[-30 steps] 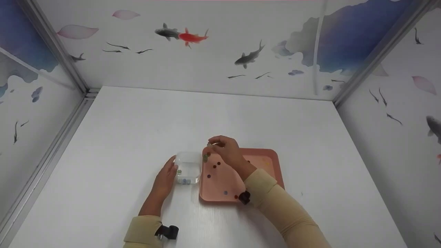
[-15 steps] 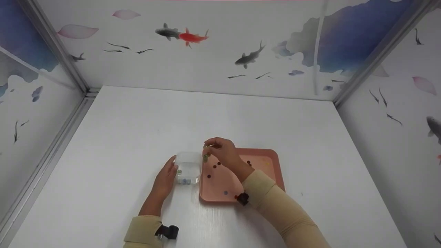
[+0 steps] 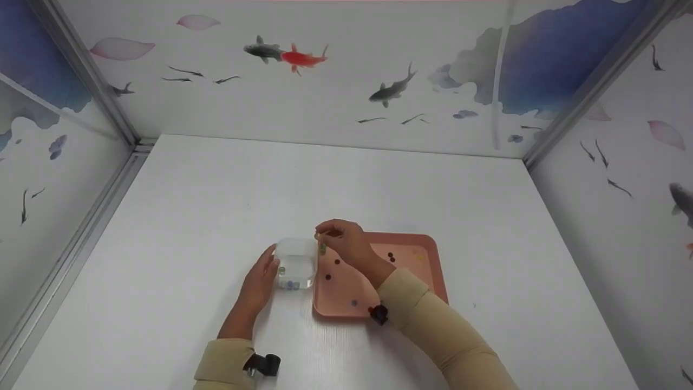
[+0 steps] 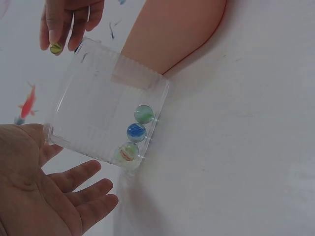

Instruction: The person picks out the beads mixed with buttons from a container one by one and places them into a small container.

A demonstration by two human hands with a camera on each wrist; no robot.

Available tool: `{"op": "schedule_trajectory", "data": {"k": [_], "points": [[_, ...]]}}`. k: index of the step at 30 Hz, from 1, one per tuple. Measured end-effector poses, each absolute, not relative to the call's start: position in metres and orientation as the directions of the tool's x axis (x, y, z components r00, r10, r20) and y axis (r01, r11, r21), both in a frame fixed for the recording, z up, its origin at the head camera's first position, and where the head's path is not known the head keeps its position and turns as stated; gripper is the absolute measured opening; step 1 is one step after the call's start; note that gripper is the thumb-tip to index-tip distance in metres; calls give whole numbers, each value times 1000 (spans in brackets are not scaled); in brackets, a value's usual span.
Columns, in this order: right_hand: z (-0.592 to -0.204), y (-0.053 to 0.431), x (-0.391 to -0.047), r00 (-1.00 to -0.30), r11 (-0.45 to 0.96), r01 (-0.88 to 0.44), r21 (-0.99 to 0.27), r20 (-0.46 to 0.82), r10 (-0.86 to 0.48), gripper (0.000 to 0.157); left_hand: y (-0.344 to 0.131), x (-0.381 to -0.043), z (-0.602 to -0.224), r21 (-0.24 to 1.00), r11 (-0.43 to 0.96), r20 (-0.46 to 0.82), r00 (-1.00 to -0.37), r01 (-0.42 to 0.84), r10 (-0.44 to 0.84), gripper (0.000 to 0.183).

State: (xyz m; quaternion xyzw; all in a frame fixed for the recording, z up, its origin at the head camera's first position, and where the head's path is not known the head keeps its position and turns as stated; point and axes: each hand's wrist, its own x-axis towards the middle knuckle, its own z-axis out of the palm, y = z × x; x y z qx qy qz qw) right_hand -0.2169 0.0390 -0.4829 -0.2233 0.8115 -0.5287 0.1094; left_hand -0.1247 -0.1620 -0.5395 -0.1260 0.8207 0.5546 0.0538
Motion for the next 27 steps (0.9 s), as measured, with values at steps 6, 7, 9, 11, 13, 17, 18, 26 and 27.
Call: {"op": "schedule_trajectory", "data": {"k": [6,7,9,11,13,17,18,26,27], "points": [[-481,35,-213,-878,380,-173,-909,-33,-478,21,-162,-124,-540,895,353,-236,-961,-273,-143,52],[-481,35,-212,-877,386,-162,-908,-47,-479,22,-162,-124,-540,895,354,-236,-961,-272,-142,52],[-482,34,-212,-872,388,-157,-908,-57,-486,22,-162,-124,-540,895,356,-233,-962,-269,-140,52],[-483,32,-211,-864,368,-169,-914,-42,-501,22,-163,-124,-540,896,357,-230,-963,-265,-139,52],[-484,31,-211,-858,354,-190,-916,-21,-514,19,-163,-125,-540,897,355,-228,-964,-262,-136,52],[-484,29,-210,-845,350,-233,-907,11,-535,19,-164,-125,-540,898,354,-228,-965,-260,-131,52],[-484,28,-209,-843,361,-246,-899,14,-538,19,-164,-125,-540,897,355,-232,-964,-264,-130,52],[-483,23,-205,-847,438,-253,-862,-21,-531,22,-163,-124,-539,882,372,-257,-957,-290,-138,55],[-484,23,-205,-847,442,-251,-861,-26,-531,22,-163,-125,-539,881,373,-256,-957,-290,-138,54]]}}
